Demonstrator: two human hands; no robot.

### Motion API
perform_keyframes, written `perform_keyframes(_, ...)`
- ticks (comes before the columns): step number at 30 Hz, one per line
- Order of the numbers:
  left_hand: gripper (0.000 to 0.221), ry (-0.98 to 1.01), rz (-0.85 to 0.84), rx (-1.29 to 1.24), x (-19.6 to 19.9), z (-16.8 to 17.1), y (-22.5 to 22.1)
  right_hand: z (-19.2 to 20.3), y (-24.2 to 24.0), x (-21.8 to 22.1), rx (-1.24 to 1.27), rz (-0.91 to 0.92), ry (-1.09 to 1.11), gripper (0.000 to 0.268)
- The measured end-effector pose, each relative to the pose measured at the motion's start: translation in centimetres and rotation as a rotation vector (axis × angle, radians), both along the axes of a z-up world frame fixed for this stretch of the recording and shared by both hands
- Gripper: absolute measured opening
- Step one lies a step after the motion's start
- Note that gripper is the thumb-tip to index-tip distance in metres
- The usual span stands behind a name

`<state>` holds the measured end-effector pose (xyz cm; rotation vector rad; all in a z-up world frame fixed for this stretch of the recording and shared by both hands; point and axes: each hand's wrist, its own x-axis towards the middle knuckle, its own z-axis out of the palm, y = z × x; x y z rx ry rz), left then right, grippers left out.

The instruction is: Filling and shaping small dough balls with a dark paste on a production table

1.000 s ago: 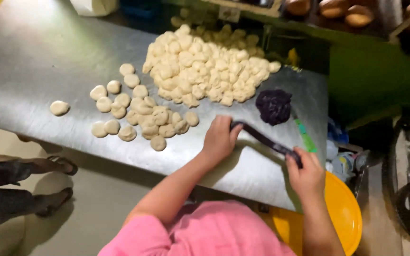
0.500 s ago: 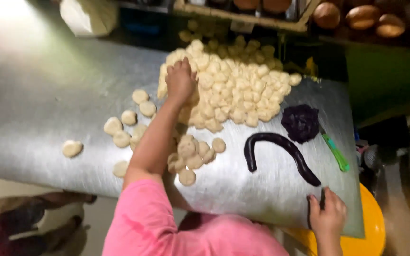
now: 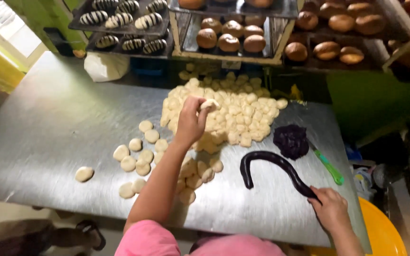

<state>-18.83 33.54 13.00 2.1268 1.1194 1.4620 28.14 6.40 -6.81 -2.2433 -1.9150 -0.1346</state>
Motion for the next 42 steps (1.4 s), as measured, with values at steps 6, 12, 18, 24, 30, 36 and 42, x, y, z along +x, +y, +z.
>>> perform_keyframes(6,0.064,0.143,0.028,-0.3,4.6,-2.7,-15.7,-1.5,1.7,1.7,0.095,0.158,0.038,0.044)
perform_keyframes(12,0.014,0.516,-0.067,-0.136,7.2,-16.4,-25.9,6.7,2.5,-0.3,-0.016,0.289,-0.177,0.02)
perform_keyframes(18,0.014,0.423,-0.003,-0.48,8.5,-13.4,-29.2,16.1,2.9,-0.3,-0.679,-0.239,0.024,0.052)
perform_keyframes(24,0.023,-0.344,-0.08,-0.976,11.7,-10.0,-29.5,16.9,-0.8,-10.4,-0.611,0.093,1.147,0.075)
perform_keyframes(30,0.022,-0.729,-0.476,-1.251,11.0,-12.0,-28.2,9.3,-1.4,-16.2,-0.494,0.312,1.366,0.046)
perform_keyframes(36,0.031,-0.154,-0.384,-1.024,5.4,-10.1,-25.9,6.6,-1.0,-19.7,-0.317,-0.037,1.09,0.019)
perform_keyframes(42,0.021,0.214,-0.472,-0.56,3.4,-17.2,-22.5,5.8,1.9,-12.1,-0.157,-0.371,0.828,0.047)
